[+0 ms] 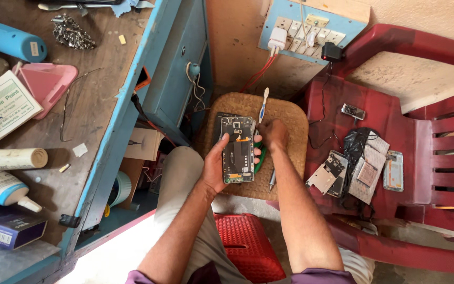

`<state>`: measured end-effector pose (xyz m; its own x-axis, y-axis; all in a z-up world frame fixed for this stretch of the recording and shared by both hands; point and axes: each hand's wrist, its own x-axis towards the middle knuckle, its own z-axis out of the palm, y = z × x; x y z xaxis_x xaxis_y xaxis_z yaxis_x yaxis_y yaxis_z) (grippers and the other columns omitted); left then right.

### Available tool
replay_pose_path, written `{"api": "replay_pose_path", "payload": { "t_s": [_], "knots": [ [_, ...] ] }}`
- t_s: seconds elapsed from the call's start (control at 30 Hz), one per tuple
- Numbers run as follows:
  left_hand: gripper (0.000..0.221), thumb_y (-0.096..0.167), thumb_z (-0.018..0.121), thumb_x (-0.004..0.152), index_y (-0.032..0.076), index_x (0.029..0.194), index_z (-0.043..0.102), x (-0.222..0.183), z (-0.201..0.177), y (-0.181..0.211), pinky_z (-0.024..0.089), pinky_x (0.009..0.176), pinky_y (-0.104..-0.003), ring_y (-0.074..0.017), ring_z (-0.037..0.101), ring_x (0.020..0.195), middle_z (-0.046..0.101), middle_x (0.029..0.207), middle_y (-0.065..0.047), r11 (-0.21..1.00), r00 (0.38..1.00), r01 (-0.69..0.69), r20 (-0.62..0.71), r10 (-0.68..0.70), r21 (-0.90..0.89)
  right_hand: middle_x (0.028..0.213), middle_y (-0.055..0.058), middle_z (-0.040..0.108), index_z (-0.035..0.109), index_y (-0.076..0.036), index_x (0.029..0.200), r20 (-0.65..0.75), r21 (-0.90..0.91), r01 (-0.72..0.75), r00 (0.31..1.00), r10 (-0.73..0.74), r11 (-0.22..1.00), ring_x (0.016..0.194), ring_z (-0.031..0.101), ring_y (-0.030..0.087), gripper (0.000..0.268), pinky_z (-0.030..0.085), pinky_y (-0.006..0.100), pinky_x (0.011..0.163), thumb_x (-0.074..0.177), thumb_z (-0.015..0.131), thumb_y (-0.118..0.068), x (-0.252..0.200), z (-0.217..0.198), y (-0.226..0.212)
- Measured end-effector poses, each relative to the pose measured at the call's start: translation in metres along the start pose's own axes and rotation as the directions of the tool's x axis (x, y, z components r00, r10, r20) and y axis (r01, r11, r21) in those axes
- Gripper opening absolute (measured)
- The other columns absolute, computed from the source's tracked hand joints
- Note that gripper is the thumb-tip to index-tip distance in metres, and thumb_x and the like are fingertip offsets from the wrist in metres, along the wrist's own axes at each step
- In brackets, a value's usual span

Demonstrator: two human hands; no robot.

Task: The person uses a green screwdriver to remove screws from a mobile phone motherboard held in their left hand. They then use a toothbrush to clean the board's surface and connectors.

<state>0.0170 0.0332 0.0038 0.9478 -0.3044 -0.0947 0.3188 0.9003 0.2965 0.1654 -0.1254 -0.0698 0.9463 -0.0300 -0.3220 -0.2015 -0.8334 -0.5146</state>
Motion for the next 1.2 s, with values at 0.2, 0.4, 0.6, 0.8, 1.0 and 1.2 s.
{"api": "replay_pose_path", "payload": {
  "t_s": [0.2,0.4,0.6,0.8,1.0,1.2],
  "knots": [
    [0.07,0.049,0.036,0.111,-0.007,0.151,0.047,-0.001,0.0,0.0,0.057,0.097,-0.039,-0.0268,0.071,0.105,0.069,0.123,-0.02,1.0,1.0,0.0,0.018,0.0,0.002,0.082,0.024,0.072,0.079,-0.003,0.085,-0.067,0.003,0.022,0.997,-0.022,1.0,0.081,0.073,0.04,0.036,0.054,0.048,0.076,0.082,0.075,-0.039,-0.007,0.003,-0.004],
    [0.07,0.048,0.036,0.111,-0.009,0.15,0.048,-0.001,-0.002,0.0,0.057,0.097,-0.037,-0.025,0.072,0.102,0.071,0.117,-0.019,1.0,1.0,0.011,0.001,-0.011,0.0,0.086,0.019,0.074,0.075,-0.001,0.095,-0.321,0.277,0.136,0.946,-0.042,0.951,0.079,0.072,0.032,0.03,0.053,0.043,0.073,0.088,0.074,-0.031,0.005,-0.008,0.0],
    [0.071,0.05,0.039,0.109,-0.008,0.149,0.05,-0.001,-0.004,-0.001,0.057,0.095,-0.036,-0.0236,0.072,0.101,0.071,0.116,-0.018,0.999,0.999,0.019,-0.037,-0.018,0.026,0.093,0.004,0.069,0.063,-0.002,0.107,-0.355,0.618,0.401,0.91,-0.216,0.676,0.082,0.063,0.008,0.012,0.05,0.026,0.07,0.102,0.061,-0.013,-0.081,-0.075,0.027],
    [0.063,0.045,0.045,0.107,-0.005,0.143,0.055,0.001,-0.009,-0.009,0.059,0.092,-0.037,-0.0237,0.072,0.101,0.072,0.113,-0.016,0.995,0.992,-0.085,-0.091,0.089,0.046,0.094,0.013,0.071,0.064,-0.005,0.128,-0.219,0.212,0.448,0.888,-0.405,0.868,0.081,0.068,0.022,0.031,0.053,0.036,0.071,0.098,0.058,-0.012,-0.222,-0.076,0.06],
    [0.056,0.041,0.048,0.103,-0.002,0.137,0.058,-0.003,-0.014,-0.019,0.06,0.085,-0.038,-0.0237,0.072,0.097,0.073,0.109,-0.014,0.986,0.978,-0.144,-0.143,0.154,0.082,0.11,0.021,0.068,0.056,-0.006,0.144,-0.194,0.102,0.525,0.844,-0.5,0.845,0.094,0.069,0.037,0.056,0.056,0.045,0.08,0.089,0.059,-0.002,-0.275,-0.023,0.057],
    [0.055,0.04,0.048,0.103,-0.003,0.134,0.06,-0.005,-0.023,-0.018,0.06,0.087,-0.037,-0.0249,0.072,0.098,0.072,0.107,-0.015,0.975,0.966,-0.2,-0.146,0.212,0.092,0.108,0.022,0.066,0.05,-0.006,0.148,-0.152,-0.022,0.401,0.904,-0.4,0.916,0.095,0.068,0.038,0.056,0.056,0.048,0.081,0.092,0.057,0.001,-0.277,-0.02,0.05]
  ]
}}
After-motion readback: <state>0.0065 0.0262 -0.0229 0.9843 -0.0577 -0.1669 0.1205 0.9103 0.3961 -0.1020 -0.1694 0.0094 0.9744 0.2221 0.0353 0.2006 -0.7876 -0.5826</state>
